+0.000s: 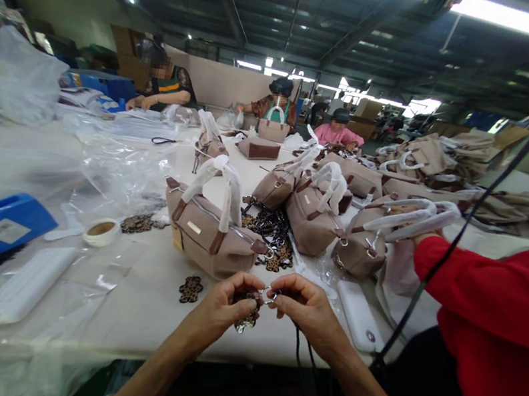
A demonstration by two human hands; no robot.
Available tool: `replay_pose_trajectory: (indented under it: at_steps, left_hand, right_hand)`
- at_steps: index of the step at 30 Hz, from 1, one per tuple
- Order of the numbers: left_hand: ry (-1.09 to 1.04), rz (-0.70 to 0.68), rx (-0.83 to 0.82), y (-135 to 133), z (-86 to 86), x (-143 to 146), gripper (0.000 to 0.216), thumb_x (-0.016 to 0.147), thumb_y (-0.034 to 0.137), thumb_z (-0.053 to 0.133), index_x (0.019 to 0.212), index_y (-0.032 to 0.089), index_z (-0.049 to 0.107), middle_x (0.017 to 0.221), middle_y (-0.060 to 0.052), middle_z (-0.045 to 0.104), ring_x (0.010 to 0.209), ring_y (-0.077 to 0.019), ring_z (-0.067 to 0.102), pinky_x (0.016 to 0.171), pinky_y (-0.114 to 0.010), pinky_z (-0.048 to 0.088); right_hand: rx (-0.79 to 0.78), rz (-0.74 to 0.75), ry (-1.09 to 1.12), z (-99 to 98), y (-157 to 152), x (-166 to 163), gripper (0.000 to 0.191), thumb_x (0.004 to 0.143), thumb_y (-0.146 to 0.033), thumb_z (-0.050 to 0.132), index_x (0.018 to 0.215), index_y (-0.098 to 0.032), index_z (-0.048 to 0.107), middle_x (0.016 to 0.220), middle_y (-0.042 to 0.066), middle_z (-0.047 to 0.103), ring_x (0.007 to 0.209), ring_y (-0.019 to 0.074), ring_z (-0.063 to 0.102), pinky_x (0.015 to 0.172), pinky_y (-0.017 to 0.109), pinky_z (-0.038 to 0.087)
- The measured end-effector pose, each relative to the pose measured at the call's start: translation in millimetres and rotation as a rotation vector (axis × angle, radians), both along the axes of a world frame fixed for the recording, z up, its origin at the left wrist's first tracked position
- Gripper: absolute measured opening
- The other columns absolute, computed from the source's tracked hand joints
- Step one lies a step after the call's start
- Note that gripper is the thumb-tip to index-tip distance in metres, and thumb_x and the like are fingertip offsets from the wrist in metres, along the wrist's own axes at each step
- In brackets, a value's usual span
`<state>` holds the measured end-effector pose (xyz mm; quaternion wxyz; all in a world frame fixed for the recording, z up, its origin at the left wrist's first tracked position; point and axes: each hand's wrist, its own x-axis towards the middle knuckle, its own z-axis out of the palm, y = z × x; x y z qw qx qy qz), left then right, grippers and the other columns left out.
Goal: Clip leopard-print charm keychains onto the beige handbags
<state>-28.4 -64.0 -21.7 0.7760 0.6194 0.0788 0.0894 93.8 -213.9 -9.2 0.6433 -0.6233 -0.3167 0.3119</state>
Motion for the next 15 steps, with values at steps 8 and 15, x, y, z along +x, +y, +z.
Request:
replay_pose_trajectory:
  at_steps: [8,15]
  left_hand:
    - [0.011,0.069,-0.071,-6.4,-0.1,4.4,0.026,0.073,0.036,0.075,0.083,0.014,0.065,0.070,-0.001,0.061,0.061,-0.0101,0.051,0.055,-0.020,0.037]
    - [0.078,0.115,-0.305,-3.2,-8.1,2.7,0.033,0.067,0.038,0.080,0.084,0.015,0.063,0.068,0.001,0.059,0.058,-0.0083,0.051,0.053,-0.019,0.036]
  right_hand:
    - [-0.036,-0.045,-0.111,-7.3,5.6,-2.6,0.025,0.075,-0.038,0.071,0.090,-0.018,0.070,0.067,0.000,0.066,0.056,0.0130,0.058,0.050,0.025,0.048]
    - [-0.122,0.008,-0.375,2.1,1.7,0.9,0.022,0.079,-0.041,0.069,0.074,-0.021,0.075,0.073,0.002,0.068,0.070,0.0159,0.060,0.065,0.027,0.046]
